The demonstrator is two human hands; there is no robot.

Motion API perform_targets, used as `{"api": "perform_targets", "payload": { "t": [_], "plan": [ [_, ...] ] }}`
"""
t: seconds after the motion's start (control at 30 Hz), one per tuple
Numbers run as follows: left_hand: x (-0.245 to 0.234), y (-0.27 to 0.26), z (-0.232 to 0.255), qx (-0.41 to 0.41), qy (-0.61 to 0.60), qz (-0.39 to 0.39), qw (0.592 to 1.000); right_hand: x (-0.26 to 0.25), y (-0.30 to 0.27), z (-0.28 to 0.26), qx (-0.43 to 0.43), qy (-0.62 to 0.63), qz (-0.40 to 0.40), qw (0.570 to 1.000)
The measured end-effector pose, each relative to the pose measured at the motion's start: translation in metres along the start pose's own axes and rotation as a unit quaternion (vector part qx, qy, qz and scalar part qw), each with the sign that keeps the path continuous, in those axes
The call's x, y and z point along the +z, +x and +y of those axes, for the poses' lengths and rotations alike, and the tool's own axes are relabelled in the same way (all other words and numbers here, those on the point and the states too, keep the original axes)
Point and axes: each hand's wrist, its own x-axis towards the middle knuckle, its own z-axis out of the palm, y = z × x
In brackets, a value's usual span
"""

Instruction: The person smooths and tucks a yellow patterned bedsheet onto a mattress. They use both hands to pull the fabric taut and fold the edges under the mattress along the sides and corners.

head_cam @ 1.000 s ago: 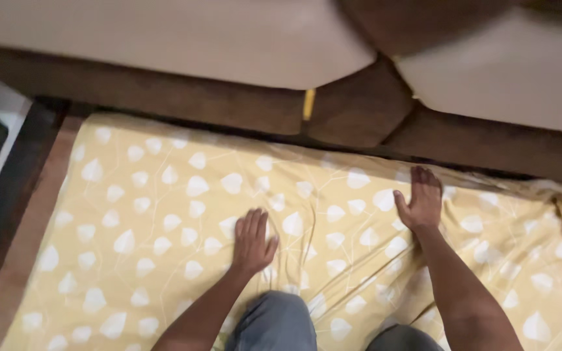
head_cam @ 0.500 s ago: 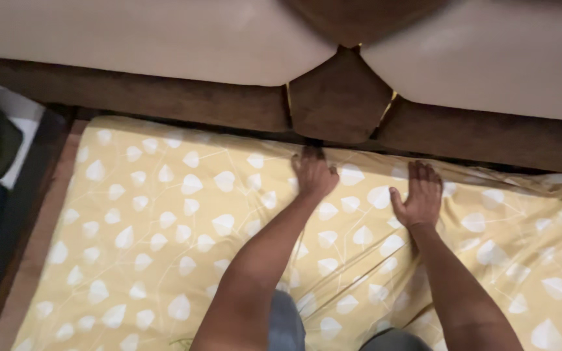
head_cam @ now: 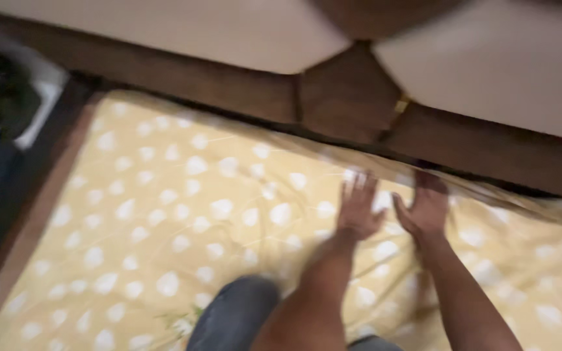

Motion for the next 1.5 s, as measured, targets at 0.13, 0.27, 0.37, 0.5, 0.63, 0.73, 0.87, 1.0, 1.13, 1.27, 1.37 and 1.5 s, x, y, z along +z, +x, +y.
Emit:
{"api": "perform_targets", "payload": {
  "t": [0.13, 0.27, 0.37, 0.5, 0.63, 0.73, 0.87, 1.0, 1.13, 1.27, 1.37, 1.5],
  "plan": [
    [0.006, 0.007, -0.001, 0.001, 0.075, 0.024, 0.997, -0.013, -0.010, 0.095, 0.112, -0.168, -0.216, 0.955],
    [-0.009, 0.007, 0.010, -0.036, 0.078, -0.061, 0.994, -0.070, -0.045, 0.168, 0.178, -0.170, -0.191, 0.950],
    [-0.014, 0.005, 0.018, -0.042, 0.084, -0.053, 0.994, -0.086, -0.042, 0.156, 0.177, -0.208, -0.125, 0.954],
    [-0.021, 0.008, 0.023, -0.041, 0.095, -0.055, 0.993, -0.069, -0.010, 0.084, 0.352, -0.195, -0.236, 0.885],
    [-0.023, 0.007, 0.023, -0.042, 0.098, -0.063, 0.992, -0.018, 0.011, 0.005, 0.115, -0.036, -0.025, 0.992],
    [-0.022, 0.007, 0.023, -0.052, 0.100, -0.095, 0.989, 0.015, 0.041, -0.015, 0.154, -0.061, -0.234, 0.958],
    [-0.022, 0.010, 0.023, -0.046, 0.124, -0.091, 0.987, 0.020, 0.038, 0.008, 0.114, -0.144, -0.262, 0.947],
    [-0.019, 0.010, 0.021, -0.045, 0.127, -0.092, 0.987, -0.019, 0.027, 0.043, 0.126, -0.192, -0.294, 0.928],
    [-0.013, 0.008, 0.018, -0.044, 0.124, -0.104, 0.986, -0.034, 0.043, 0.056, 0.152, -0.108, -0.264, 0.946],
    [0.004, 0.012, 0.006, -0.018, 0.105, -0.042, 0.993, -0.028, 0.052, 0.063, 0.214, -0.090, -0.320, 0.918],
    [0.012, 0.034, -0.017, 0.033, 0.087, 0.022, 0.995, -0.019, 0.044, 0.068, 0.209, -0.051, -0.255, 0.943],
    [0.001, 0.056, -0.030, 0.051, 0.037, 0.037, 0.997, -0.021, 0.042, 0.064, 0.218, -0.059, -0.258, 0.939]
  ]
}}
